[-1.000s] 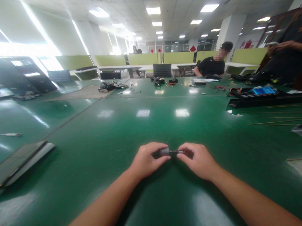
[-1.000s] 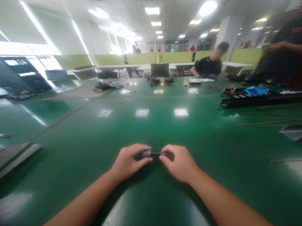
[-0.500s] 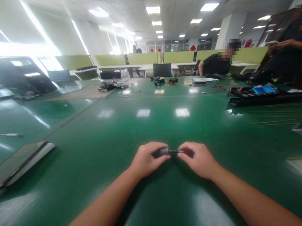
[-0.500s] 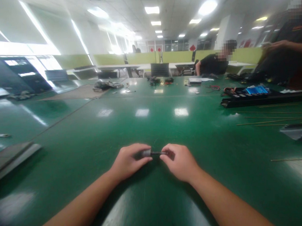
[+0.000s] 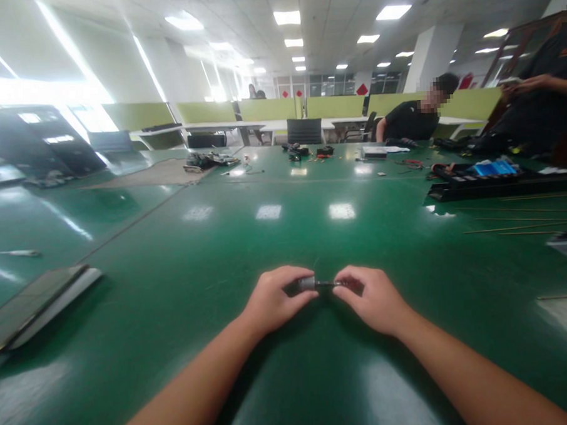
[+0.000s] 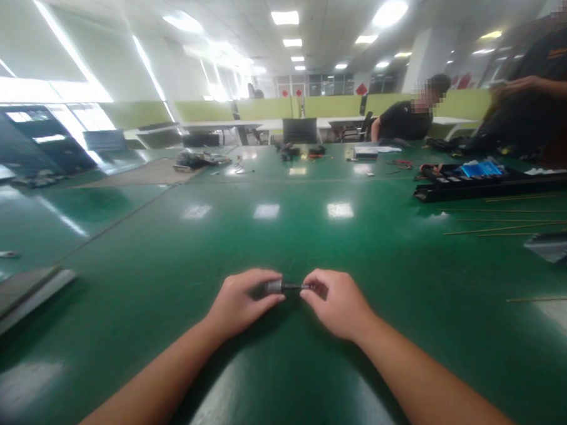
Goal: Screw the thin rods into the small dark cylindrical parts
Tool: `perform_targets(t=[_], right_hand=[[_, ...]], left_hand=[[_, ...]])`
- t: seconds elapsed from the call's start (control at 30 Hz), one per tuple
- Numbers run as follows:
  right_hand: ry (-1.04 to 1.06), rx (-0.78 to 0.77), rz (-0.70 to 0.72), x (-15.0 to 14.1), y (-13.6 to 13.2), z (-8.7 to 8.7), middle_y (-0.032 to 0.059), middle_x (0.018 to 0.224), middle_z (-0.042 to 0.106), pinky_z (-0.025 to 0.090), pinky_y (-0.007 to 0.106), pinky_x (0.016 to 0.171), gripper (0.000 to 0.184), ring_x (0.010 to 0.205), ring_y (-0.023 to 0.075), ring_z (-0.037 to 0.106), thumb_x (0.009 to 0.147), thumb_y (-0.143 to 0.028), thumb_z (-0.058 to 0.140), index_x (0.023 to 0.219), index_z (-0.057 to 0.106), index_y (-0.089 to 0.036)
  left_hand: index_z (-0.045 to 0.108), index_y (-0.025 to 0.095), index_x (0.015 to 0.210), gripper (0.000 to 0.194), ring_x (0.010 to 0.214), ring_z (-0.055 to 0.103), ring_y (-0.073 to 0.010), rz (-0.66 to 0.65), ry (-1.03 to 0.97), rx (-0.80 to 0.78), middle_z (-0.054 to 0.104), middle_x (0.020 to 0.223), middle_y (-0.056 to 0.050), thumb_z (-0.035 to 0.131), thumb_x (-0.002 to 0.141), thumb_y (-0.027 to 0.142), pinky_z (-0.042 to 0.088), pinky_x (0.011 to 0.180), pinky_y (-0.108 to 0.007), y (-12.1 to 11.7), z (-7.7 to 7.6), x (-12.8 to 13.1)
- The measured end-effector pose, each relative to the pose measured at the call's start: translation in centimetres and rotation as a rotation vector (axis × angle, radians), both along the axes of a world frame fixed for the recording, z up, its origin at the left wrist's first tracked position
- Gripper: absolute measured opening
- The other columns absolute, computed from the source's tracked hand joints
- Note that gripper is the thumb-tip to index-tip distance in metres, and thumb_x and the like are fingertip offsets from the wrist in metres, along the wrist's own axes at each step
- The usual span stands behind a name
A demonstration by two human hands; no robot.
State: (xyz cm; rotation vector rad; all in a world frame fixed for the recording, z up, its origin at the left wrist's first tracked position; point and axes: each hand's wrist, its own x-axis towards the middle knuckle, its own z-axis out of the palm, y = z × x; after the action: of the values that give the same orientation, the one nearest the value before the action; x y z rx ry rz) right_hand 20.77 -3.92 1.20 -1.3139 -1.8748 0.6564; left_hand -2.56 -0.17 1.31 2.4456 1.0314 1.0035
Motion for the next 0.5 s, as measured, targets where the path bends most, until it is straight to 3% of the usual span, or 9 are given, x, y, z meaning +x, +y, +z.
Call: perform_targets(t=[0.5], right_hand=[[-0.016, 0.017, 0.001, 0.13, -0.06, 0.10, 0.0006, 0.076, 0.071, 0.045, 0.027, 0.064, 0.007, 0.069, 0.0167, 0.064, 0.085, -0.023, 0.065, 0.086, 0.071, -0.020]], left_hand=[[0.071, 0.025, 0.104, 0.028, 0.089, 0.070, -0.0161, 0.009, 0.009, 0.009, 0.075, 0.100, -0.001, 0.077, 0.078, 0.033, 0.054, 0.084, -0.027, 0.04, -0.09, -0.13]])
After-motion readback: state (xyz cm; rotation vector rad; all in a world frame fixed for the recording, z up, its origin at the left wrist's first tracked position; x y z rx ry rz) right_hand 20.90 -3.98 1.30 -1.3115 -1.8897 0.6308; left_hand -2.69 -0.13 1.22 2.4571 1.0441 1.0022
